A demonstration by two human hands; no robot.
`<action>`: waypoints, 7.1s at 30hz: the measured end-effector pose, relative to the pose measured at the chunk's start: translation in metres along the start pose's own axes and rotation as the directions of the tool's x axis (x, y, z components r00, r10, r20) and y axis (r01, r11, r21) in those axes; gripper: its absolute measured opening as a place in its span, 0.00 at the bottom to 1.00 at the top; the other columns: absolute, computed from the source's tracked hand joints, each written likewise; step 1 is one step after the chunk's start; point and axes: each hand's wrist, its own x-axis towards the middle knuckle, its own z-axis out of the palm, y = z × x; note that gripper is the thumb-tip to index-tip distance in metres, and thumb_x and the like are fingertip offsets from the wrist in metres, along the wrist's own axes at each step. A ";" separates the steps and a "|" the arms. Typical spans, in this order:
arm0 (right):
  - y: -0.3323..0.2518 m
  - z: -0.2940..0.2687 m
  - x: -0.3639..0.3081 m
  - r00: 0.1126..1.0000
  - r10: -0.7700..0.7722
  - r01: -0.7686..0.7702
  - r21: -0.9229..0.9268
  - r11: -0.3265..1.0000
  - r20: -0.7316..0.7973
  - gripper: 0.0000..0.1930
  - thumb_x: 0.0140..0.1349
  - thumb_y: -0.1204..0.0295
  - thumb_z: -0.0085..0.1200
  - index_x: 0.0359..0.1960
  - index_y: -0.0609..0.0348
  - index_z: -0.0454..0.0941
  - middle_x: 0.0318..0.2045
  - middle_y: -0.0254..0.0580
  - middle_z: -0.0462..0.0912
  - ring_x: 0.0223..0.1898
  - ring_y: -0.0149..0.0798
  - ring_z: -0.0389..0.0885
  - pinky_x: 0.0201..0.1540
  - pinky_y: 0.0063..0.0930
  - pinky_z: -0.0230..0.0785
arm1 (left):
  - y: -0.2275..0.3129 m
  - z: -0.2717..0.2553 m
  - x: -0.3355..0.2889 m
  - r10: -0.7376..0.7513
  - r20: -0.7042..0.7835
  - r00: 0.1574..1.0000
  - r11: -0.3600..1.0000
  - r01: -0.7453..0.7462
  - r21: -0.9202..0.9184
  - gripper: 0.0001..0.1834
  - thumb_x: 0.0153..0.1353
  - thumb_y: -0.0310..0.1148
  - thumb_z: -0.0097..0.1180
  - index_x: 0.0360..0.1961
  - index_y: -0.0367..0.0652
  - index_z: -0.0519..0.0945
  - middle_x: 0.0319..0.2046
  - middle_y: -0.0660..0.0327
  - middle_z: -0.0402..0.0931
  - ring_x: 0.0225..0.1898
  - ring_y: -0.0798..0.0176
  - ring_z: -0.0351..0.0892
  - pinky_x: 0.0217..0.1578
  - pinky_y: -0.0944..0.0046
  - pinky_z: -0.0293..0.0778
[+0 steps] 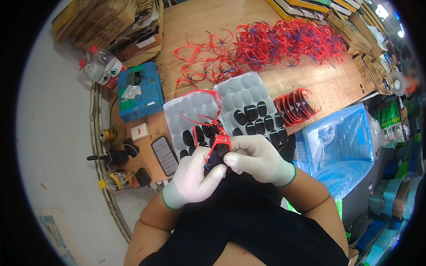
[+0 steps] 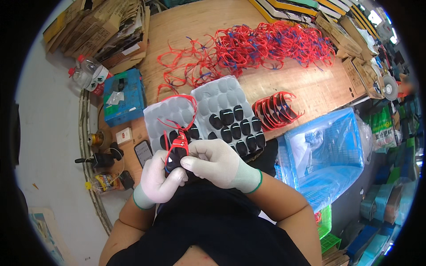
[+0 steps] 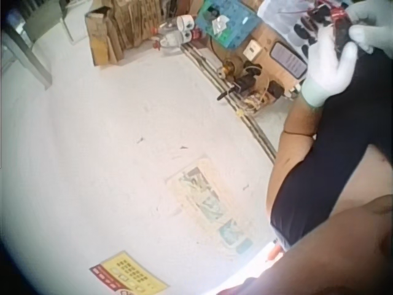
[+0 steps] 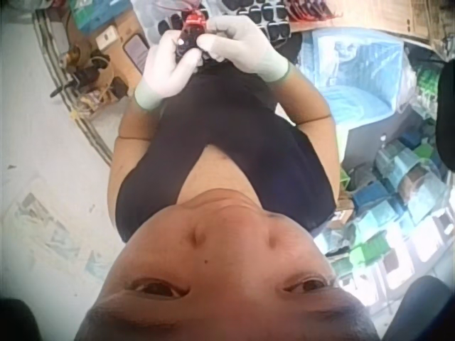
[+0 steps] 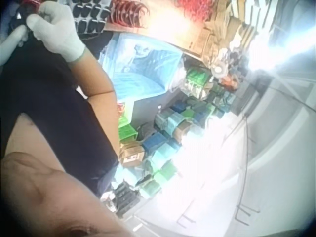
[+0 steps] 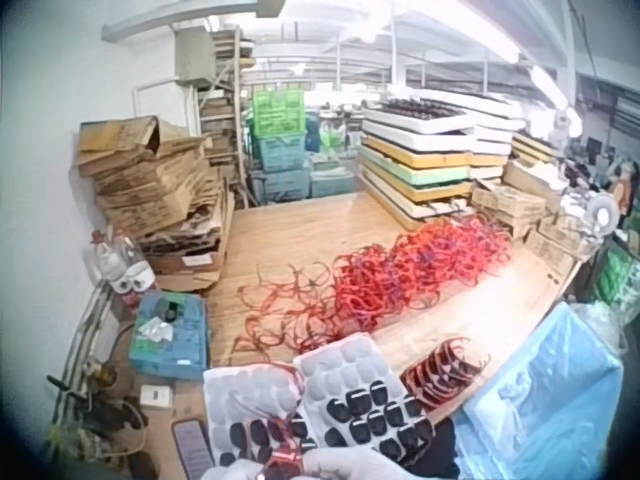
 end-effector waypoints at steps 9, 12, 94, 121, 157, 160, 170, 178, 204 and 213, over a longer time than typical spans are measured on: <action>-0.036 -0.006 -0.004 0.974 0.110 -0.117 0.027 0.993 0.199 0.11 0.69 0.66 0.58 0.41 0.62 0.80 0.26 0.31 0.78 0.28 0.23 0.74 0.33 0.19 0.69 | 0.026 -0.024 0.006 0.258 0.165 0.952 0.932 -0.290 0.216 0.15 0.61 0.30 0.61 0.47 0.37 0.76 0.25 0.51 0.80 0.23 0.46 0.82 0.26 0.57 0.76; -0.028 0.000 -0.009 0.992 0.062 -0.063 0.010 0.998 0.112 0.11 0.70 0.65 0.56 0.40 0.63 0.79 0.27 0.31 0.78 0.28 0.23 0.74 0.33 0.20 0.68 | 0.021 -0.017 0.002 0.168 0.097 0.981 0.961 -0.184 0.205 0.13 0.62 0.31 0.60 0.46 0.37 0.76 0.26 0.50 0.80 0.24 0.46 0.83 0.27 0.56 0.76; 0.024 0.000 0.011 0.666 -0.745 0.523 -0.727 0.445 0.023 0.21 0.52 0.81 0.59 0.50 0.63 0.76 0.50 0.50 0.78 0.50 0.49 0.80 0.53 0.39 0.73 | -0.034 -0.012 0.014 -0.297 0.306 0.905 0.698 0.424 -0.577 0.17 0.69 0.40 0.53 0.47 0.36 0.78 0.36 0.63 0.78 0.33 0.73 0.75 0.35 0.71 0.71; 0.032 0.037 0.009 0.746 -0.660 0.504 -0.571 0.648 -0.091 0.10 0.51 0.79 0.56 0.37 0.66 0.82 0.41 0.52 0.87 0.44 0.52 0.87 0.51 0.37 0.79 | -0.043 0.036 -0.010 0.150 0.072 0.986 0.970 -0.161 0.184 0.08 0.55 0.21 0.57 0.37 0.40 0.82 0.34 0.54 0.83 0.40 0.52 0.86 0.36 0.58 0.79; 0.025 0.031 0.002 0.984 -0.139 0.175 0.441 0.880 -0.112 0.16 0.71 0.71 0.53 0.54 0.70 0.71 0.35 0.40 0.81 0.35 0.29 0.80 0.41 0.25 0.75 | -0.018 -0.002 0.027 0.679 0.044 0.733 0.464 -0.475 0.748 0.18 0.50 0.31 0.62 0.45 0.42 0.82 0.49 0.53 0.80 0.53 0.45 0.79 0.51 0.49 0.75; 0.025 0.030 0.000 0.975 -0.165 0.210 0.383 0.900 -0.148 0.11 0.71 0.73 0.52 0.49 0.68 0.74 0.34 0.39 0.82 0.36 0.27 0.80 0.43 0.23 0.74 | -0.014 0.001 0.025 0.636 0.026 0.771 0.496 -0.435 0.751 0.20 0.49 0.30 0.63 0.46 0.39 0.83 0.53 0.48 0.78 0.56 0.42 0.77 0.53 0.48 0.74; 0.019 0.022 -0.004 0.988 -0.154 0.151 -0.075 0.986 -0.028 0.08 0.69 0.71 0.54 0.40 0.64 0.81 0.30 0.35 0.82 0.33 0.24 0.78 0.38 0.20 0.70 | -0.038 0.004 -0.009 -0.214 0.054 0.975 0.367 0.131 -0.921 0.19 0.67 0.32 0.56 0.56 0.34 0.74 0.41 0.55 0.79 0.32 0.68 0.75 0.33 0.69 0.72; 0.020 0.023 -0.002 0.937 -0.349 0.345 -0.243 0.907 0.025 0.10 0.70 0.71 0.49 0.43 0.63 0.80 0.28 0.39 0.83 0.30 0.34 0.82 0.36 0.28 0.73 | -0.025 0.003 -0.006 -0.264 0.049 0.963 0.304 0.131 -0.944 0.13 0.68 0.30 0.55 0.49 0.34 0.78 0.36 0.56 0.80 0.29 0.70 0.74 0.32 0.69 0.72; 0.004 0.024 -0.008 0.882 -0.450 0.315 -0.531 0.787 -0.143 0.03 0.62 0.75 0.57 0.36 0.60 0.80 0.24 0.49 0.79 0.26 0.53 0.81 0.29 0.37 0.71 | -0.012 0.011 -0.003 -0.220 -0.137 0.966 0.875 0.133 -0.467 0.12 0.71 0.36 0.55 0.44 0.36 0.78 0.36 0.60 0.81 0.36 0.69 0.79 0.41 0.67 0.75; 0.009 0.041 -0.008 0.770 -0.610 0.320 -0.712 0.625 -0.189 0.08 0.57 0.75 0.60 0.25 0.60 0.72 0.16 0.46 0.74 0.17 0.52 0.76 0.20 0.40 0.67 | -0.012 0.002 -0.007 -0.213 -0.005 0.977 0.870 0.188 -0.456 0.11 0.71 0.34 0.56 0.43 0.35 0.78 0.34 0.61 0.81 0.34 0.70 0.79 0.38 0.67 0.76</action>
